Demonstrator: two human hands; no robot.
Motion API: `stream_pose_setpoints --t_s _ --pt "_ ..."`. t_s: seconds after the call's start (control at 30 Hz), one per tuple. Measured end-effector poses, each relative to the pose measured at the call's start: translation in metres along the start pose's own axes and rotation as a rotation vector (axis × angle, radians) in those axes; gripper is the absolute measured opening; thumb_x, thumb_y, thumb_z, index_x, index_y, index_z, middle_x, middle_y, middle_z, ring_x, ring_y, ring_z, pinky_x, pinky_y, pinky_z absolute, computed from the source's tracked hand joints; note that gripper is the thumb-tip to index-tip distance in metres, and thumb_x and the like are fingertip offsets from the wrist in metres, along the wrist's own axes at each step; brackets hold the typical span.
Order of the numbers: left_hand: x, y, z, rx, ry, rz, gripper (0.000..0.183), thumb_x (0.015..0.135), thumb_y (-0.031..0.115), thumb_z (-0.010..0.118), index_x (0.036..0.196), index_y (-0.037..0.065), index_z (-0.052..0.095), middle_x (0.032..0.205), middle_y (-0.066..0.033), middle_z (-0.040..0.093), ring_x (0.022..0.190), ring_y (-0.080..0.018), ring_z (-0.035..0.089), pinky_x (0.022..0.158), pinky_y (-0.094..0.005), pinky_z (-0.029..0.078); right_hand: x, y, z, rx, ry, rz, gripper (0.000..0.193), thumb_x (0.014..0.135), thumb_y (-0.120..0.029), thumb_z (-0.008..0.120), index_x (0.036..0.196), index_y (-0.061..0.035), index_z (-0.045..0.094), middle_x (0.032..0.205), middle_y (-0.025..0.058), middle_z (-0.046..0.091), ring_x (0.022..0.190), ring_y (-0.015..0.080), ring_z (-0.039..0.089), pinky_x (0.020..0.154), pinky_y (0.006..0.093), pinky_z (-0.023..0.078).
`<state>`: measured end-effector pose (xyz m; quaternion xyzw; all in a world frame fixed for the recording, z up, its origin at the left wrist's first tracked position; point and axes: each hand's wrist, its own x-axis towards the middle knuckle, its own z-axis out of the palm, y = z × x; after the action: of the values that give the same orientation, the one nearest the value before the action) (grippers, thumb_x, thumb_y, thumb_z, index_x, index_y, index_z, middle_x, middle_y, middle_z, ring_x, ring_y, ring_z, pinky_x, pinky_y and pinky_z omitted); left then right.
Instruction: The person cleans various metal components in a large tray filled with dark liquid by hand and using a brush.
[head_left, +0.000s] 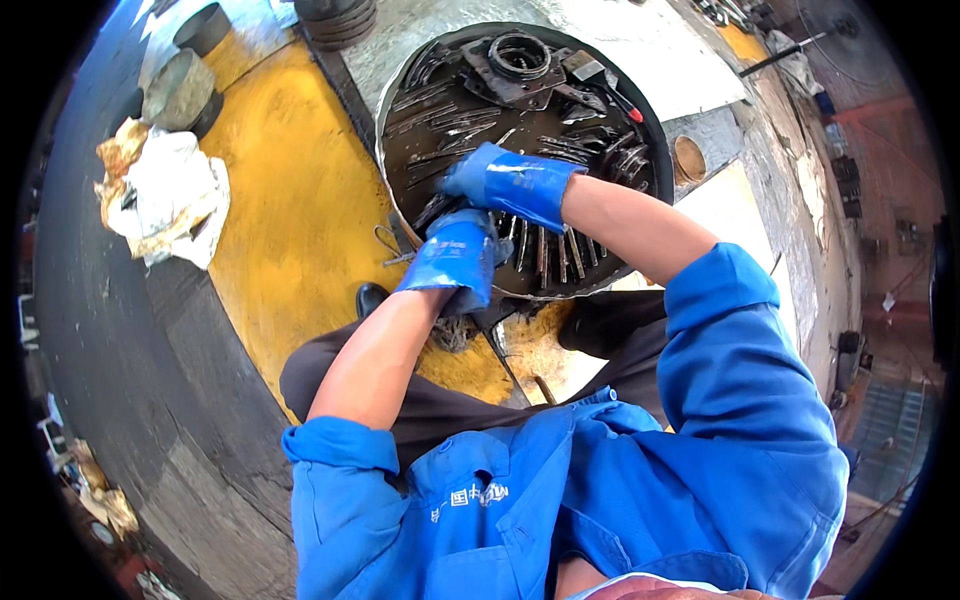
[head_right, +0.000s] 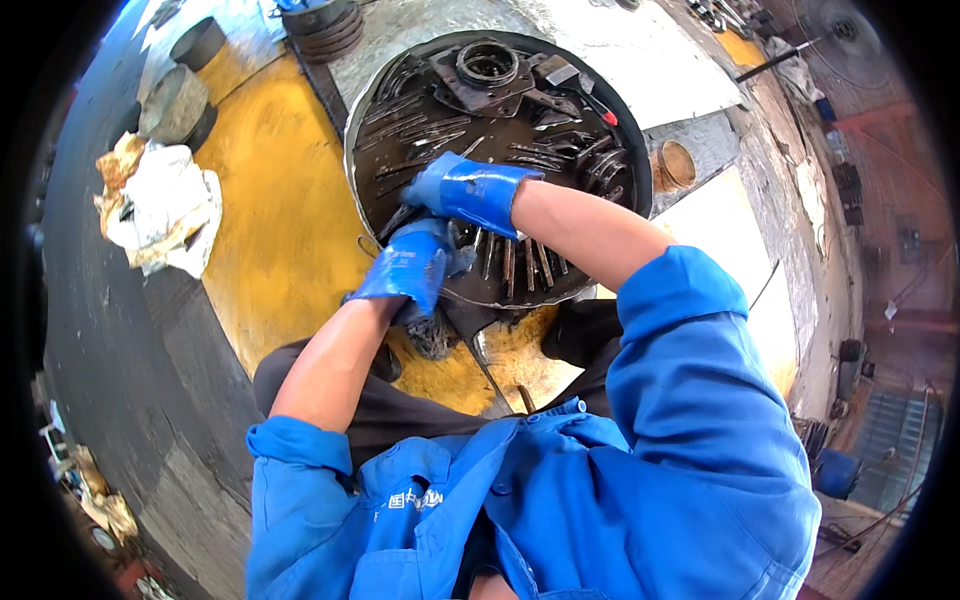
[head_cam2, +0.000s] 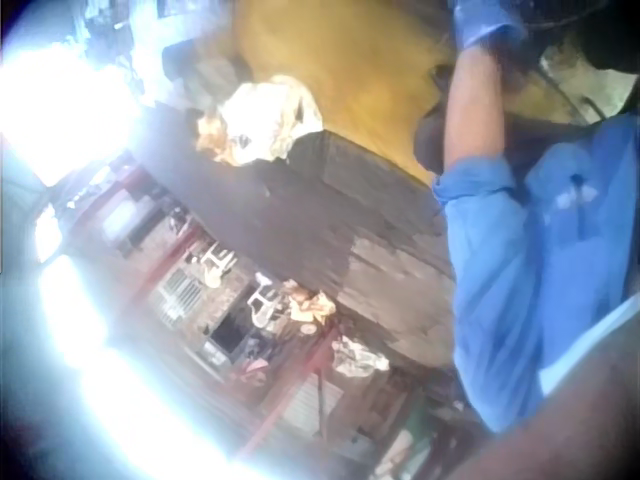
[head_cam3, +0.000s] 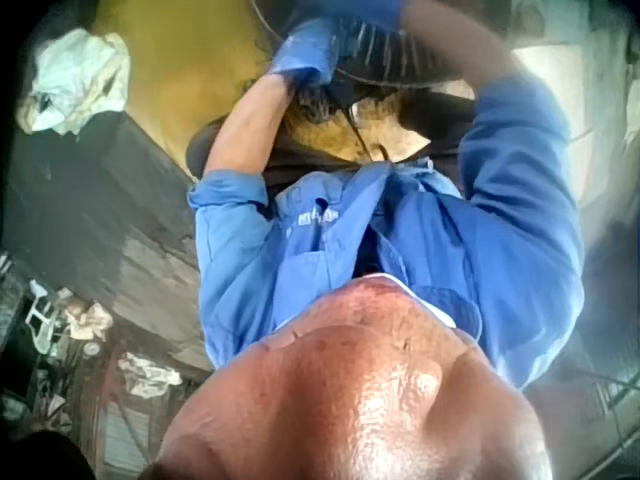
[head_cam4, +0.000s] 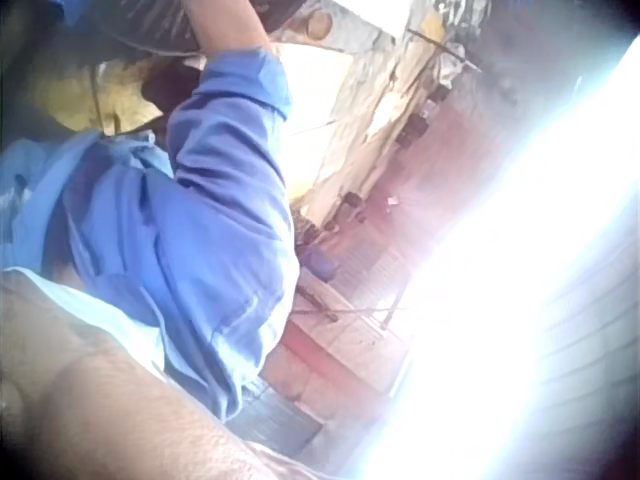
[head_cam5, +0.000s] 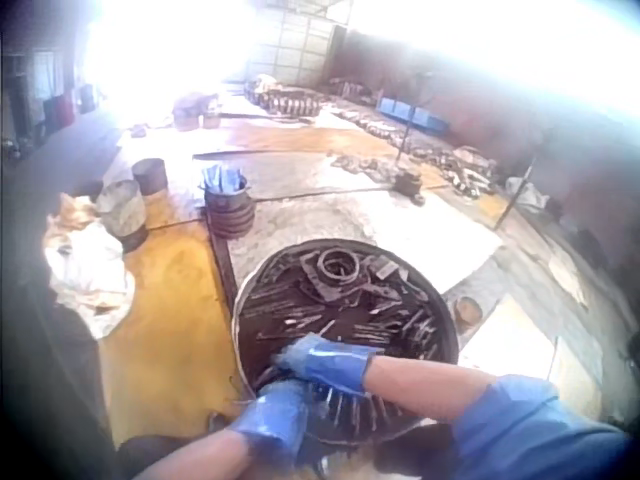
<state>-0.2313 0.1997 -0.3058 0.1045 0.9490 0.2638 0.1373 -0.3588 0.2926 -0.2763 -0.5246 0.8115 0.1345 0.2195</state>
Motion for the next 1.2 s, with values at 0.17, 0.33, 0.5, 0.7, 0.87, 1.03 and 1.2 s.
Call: stream_pose_setpoints --t_s 0.17,0.33,0.5,0.7,0.87,1.03,1.2 --pt "0.012 0.01 -0.065 0.11 -0.143 -0.295 0.042 0.086 0.037 0.074 0.113 0.005 0.077 0.12 -0.0226 0.072 0.113 -0.038 0.07 0.1 -0.0464 0.055 0.007 0.003 0.006 0.114 0.061 0.097 0.033 0.093 -0.03 0.064 0.125 -0.0218 0.071 0.116 0.0102 0.076 0.109 0.033 0.073 0.087 0.0485 0.06" --pt "0.01 0.019 -0.088 0.066 -0.214 -0.346 0.045 0.086 0.037 0.072 0.12 0.007 0.074 0.123 -0.0231 0.071 0.116 -0.0403 0.068 0.101 -0.0469 0.054 -0.014 -0.008 0.031 0.079 0.117 0.125 0.032 0.096 -0.033 0.061 0.123 -0.0227 0.073 0.117 0.009 0.076 0.111 0.0321 0.073 0.09 0.0466 0.059" --pt "0.012 0.021 -0.1 0.216 -0.006 -0.482 0.049 0.087 0.047 0.074 0.122 0.012 0.074 0.122 -0.0173 0.073 0.115 -0.0373 0.069 0.099 -0.0466 0.054 -0.001 0.002 0.009 0.187 0.043 0.182 0.029 0.095 -0.033 0.062 0.12 -0.0252 0.074 0.113 0.0069 0.078 0.106 0.031 0.075 0.086 0.0469 0.06" --pt "0.034 0.012 -0.077 0.36 -0.235 -0.476 0.068 0.081 0.042 0.081 0.138 0.011 0.061 0.139 -0.0178 0.066 0.128 -0.034 0.064 0.108 -0.0473 0.051 -0.016 -0.01 0.046 0.129 0.196 0.204 0.023 0.094 -0.024 0.061 0.113 -0.0156 0.073 0.108 0.0078 0.077 0.104 0.03 0.075 0.084 0.0451 0.061" --pt "0.06 -0.011 -0.013 0.386 -0.131 -0.44 0.056 0.092 0.029 0.067 0.143 0.011 0.054 0.144 -0.016 0.062 0.128 -0.0343 0.064 0.105 -0.0482 0.054 -0.02 0.008 0.057 0.099 0.33 0.228 0.028 0.091 -0.024 0.066 0.118 -0.0151 0.071 0.108 0.0101 0.076 0.106 0.0299 0.074 0.09 0.0456 0.059" --pt "0.058 -0.01 -0.007 0.487 -0.087 -0.439 0.044 0.1 0.017 0.051 0.143 0.015 0.053 0.141 -0.0137 0.064 0.124 -0.0325 0.067 0.097 -0.0494 0.058 -0.067 0.03 0.024 0.125 0.145 0.356 0.043 0.089 -0.034 0.071 0.125 -0.0126 0.068 0.114 0.0112 0.075 0.108 0.0317 0.072 0.096 0.0469 0.056" --pt "0.048 0.001 0.002 0.569 -0.013 -0.39 0.036 0.096 0.02 0.061 0.131 0.014 0.061 0.128 -0.0091 0.07 0.115 -0.0282 0.071 0.087 -0.0511 0.058 -0.1 0.099 0.061 -0.027 0.195 0.619 0.069 0.086 -0.048 0.075 0.138 -0.0055 0.058 0.143 0.0165 0.058 0.135 0.0354 0.055 0.108 0.0483 0.048"
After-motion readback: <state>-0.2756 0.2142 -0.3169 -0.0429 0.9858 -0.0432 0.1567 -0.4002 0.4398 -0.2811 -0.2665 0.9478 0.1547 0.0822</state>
